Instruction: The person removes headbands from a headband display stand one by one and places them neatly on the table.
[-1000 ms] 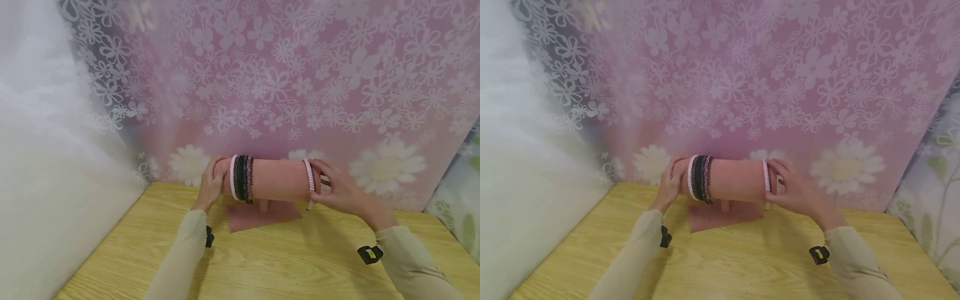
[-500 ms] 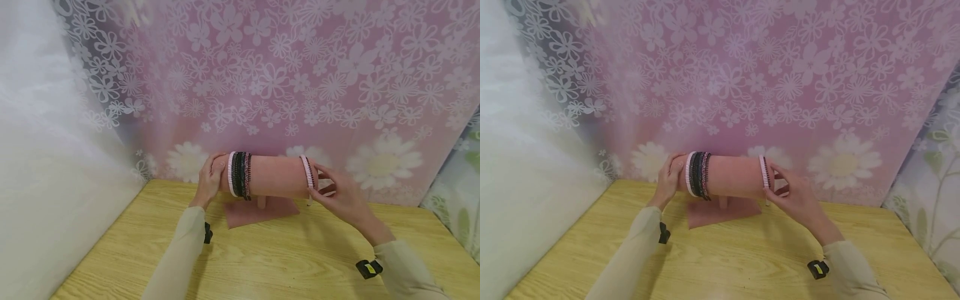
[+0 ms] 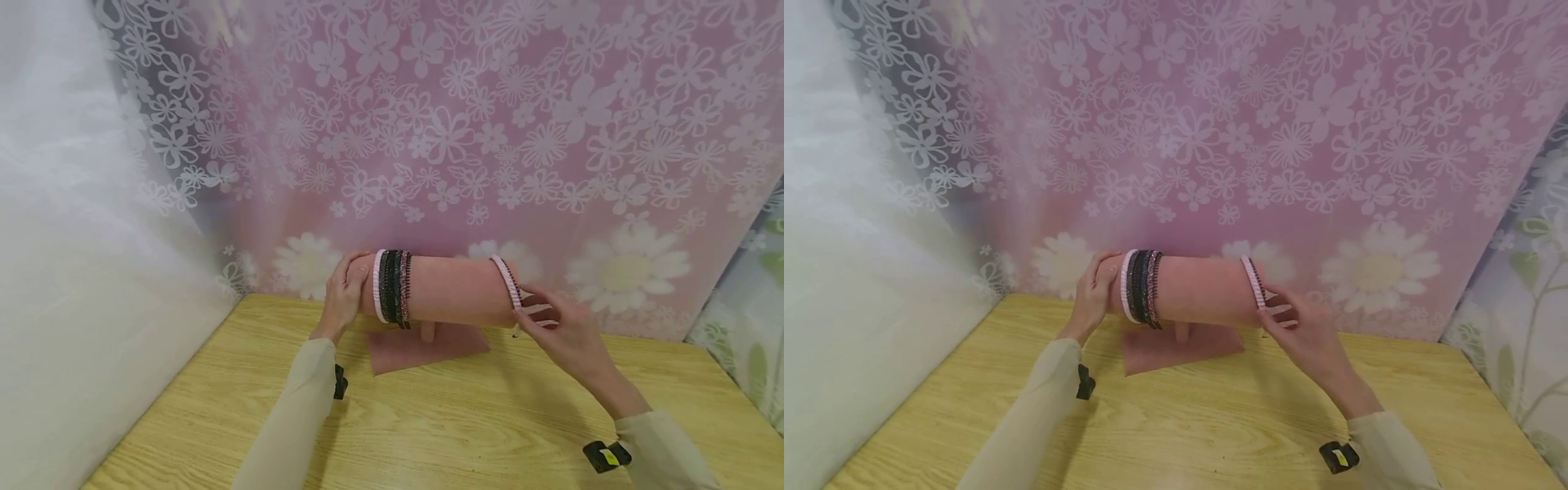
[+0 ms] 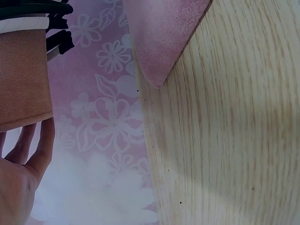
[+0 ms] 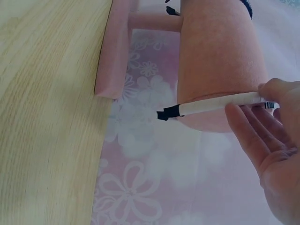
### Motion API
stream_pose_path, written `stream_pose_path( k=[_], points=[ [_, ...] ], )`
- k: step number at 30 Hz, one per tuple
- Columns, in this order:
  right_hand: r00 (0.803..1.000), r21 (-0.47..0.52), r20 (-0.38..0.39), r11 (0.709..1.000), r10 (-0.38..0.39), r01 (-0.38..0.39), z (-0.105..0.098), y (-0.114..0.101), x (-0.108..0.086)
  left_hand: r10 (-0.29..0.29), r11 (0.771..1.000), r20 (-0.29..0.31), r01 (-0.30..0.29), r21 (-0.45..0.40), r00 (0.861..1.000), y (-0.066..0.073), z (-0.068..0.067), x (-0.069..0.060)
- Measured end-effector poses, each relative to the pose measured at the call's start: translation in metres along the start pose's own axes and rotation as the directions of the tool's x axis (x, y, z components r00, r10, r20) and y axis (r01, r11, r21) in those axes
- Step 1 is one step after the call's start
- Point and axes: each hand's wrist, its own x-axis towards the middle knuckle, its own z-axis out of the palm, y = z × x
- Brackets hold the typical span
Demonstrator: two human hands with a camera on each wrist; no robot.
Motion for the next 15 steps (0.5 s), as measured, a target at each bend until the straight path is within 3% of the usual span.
stream_pose_path(
  k=[10,15],
  points=[
    [0.998,0.067,-0.049,0.997,-0.042,0.045,-0.0019,-0.0064,-0.0013,0.007,1.0,0.001,-0.007,-0.001,1.0,0.0009,-0.0007,-0.0001],
    [0.998,0.031,-0.06,0.999,-0.022,0.024,-0.0026,-0.0061,-0.0011,0.003,1.0,0.004,-0.003,-0.005,1.0,0.0011,-0.0009,-0.0004]
  ],
)
